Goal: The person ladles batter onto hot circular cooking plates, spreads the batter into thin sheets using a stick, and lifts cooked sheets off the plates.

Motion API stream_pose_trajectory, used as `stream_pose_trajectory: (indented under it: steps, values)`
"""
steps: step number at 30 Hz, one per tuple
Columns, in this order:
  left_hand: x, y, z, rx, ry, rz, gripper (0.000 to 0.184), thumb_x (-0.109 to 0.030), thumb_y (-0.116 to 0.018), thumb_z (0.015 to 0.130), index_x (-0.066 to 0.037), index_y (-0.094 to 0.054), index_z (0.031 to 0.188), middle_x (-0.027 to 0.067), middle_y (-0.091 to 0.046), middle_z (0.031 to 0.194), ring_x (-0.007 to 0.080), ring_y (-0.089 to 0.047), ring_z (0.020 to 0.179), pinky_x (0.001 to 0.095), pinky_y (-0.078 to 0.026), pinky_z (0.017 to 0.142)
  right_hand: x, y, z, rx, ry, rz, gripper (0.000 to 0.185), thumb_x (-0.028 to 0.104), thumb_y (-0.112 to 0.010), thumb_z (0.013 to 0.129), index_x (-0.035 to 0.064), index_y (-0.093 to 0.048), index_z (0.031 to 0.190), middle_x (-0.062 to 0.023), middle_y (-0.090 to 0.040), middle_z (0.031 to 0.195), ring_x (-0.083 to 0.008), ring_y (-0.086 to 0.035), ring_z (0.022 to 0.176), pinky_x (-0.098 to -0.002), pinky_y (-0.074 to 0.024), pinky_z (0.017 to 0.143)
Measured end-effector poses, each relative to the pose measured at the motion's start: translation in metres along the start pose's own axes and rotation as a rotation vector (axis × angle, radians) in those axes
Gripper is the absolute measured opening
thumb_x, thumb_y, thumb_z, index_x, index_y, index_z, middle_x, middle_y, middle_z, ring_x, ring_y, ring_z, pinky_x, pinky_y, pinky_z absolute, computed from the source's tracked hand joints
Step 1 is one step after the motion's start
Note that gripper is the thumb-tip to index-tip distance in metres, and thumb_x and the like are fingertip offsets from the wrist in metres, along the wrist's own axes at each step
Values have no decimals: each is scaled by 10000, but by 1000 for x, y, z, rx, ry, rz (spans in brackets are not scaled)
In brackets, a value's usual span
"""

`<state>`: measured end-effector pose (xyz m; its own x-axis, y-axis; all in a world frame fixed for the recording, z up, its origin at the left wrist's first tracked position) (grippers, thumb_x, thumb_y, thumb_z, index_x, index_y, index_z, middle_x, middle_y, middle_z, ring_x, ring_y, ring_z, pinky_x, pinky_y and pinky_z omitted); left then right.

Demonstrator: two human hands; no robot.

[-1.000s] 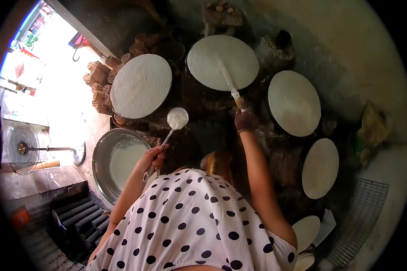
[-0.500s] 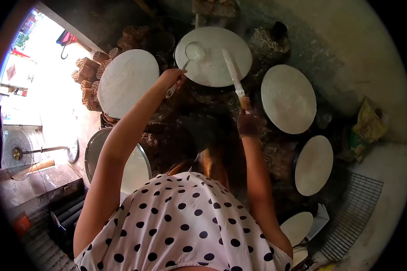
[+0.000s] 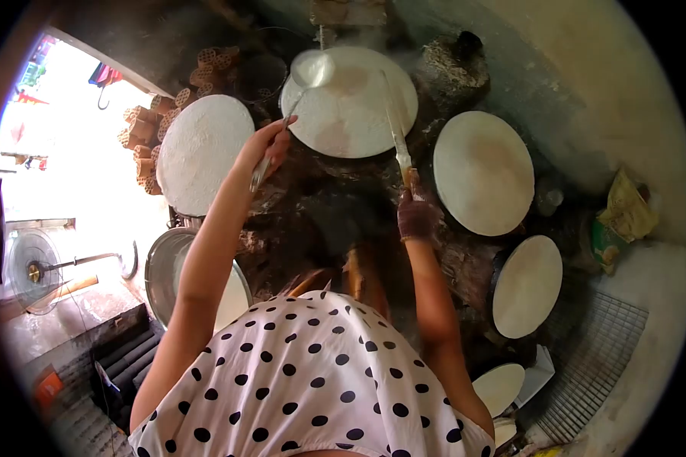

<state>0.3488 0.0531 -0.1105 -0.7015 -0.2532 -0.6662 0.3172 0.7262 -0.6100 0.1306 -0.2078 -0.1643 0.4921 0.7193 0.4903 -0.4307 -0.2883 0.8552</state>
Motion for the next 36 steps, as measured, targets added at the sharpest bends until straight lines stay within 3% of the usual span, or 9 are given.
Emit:
stream_pose_trajectory:
  steps: [5, 7, 12, 15, 17, 21, 25, 30, 36]
  values:
    - [0, 15, -98, -129, -36, 77, 308, -214, -445, 975, -34, -502, 1219, -46, -446, 649, 37, -356, 419, 200, -314, 374, 53, -54, -27, 161, 338, 8, 377, 432, -607, 847, 213, -641, 1152, -158, -679, 935, -349, -649, 850, -414, -515, 727]
    - [25, 33, -139, -156, 66, -35, 342, -216, -451, 979, -31, -484, 1265, -70, -416, 632, 21, -346, 409, 185, -297, 351, 4, -76, -30, 93, -38, 37, 370, 422, -609, 847, 216, -650, 1152, -159, -677, 930, -349, -648, 852, -418, -510, 722]
    - [109, 77, -256, -155, 181, -564, 273, -178, -413, 998, -56, -483, 1231, -85, -398, 610, 1, -327, 402, 168, -271, 342, 54, -98, -20, 234, 205, -17, 425, 413, -615, 852, 150, -643, 1184, -172, -678, 961, -332, -655, 848, -391, -515, 728]
    - [136, 105, -324, -223, 88, -809, 317, -154, -377, 1007, -41, -450, 1294, -73, -394, 604, 1, -322, 392, 164, -275, 334, 39, -97, 2, -11, -143, 342, 497, 330, -684, 810, 119, -590, 1251, -163, -686, 986, -276, -671, 865, -350, -512, 767]
    - [142, 127, -376, -295, -73, -627, 343, -164, -384, 1006, -51, -438, 1326, -59, -409, 611, 14, -323, 387, 170, -267, 336, 127, -105, 0, 209, 319, 348, 429, 202, -654, 854, 77, -580, 1258, -131, -658, 1139, -203, -652, 968, -311, -496, 850]
    - [124, 150, -440, -723, -216, 3, 421, -188, -399, 1005, -59, -373, 1405, -40, -402, 608, 35, -325, 374, 184, -267, 339, 251, -156, -33, 588, 292, 177, 367, 287, -660, 832, 79, -633, 1133, -140, -682, 1020, -282, -659, 919, -366, -505, 820]
    - [123, 157, -421, -766, -363, -861, 430, -189, -396, 1002, -34, -347, 1400, -42, -361, 580, 38, -337, 348, 187, -286, 320, 365, -249, -93, 628, 654, -21, 346, 433, -538, 877, 127, -640, 1004, -174, -657, 953, -378, -620, 904, -478, -493, 768]
    - [117, 143, -476, -1082, -415, -289, 404, -170, -414, 1002, -53, -389, 1389, -17, -418, 630, 42, -325, 373, 189, -285, 340, 499, -293, -113, 786, 668, -121, 324, 385, -563, 875, 130, -640, 1060, -156, -648, 1050, -345, -621, 978, -461, -498, 822]
    - [133, 168, -453, -1034, -499, -685, 400, -189, -399, 1008, -64, -395, 1387, -31, -410, 641, 40, -337, 377, 194, -293, 339, 626, -348, -139, 727, 836, -75, 577, 426, -660, 811, 146, -475, 1280, -158, -630, 1101, -319, -626, 1020, -446, -511, 838]
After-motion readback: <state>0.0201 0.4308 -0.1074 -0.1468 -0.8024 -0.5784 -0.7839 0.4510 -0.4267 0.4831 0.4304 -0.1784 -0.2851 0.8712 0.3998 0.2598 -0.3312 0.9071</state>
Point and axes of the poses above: each hand's wrist, its own z-axis towards the middle knuckle, its own y-axis out of the back of the hand, x = y × z, the point moved 10 cm from there along z, towards the middle knuckle
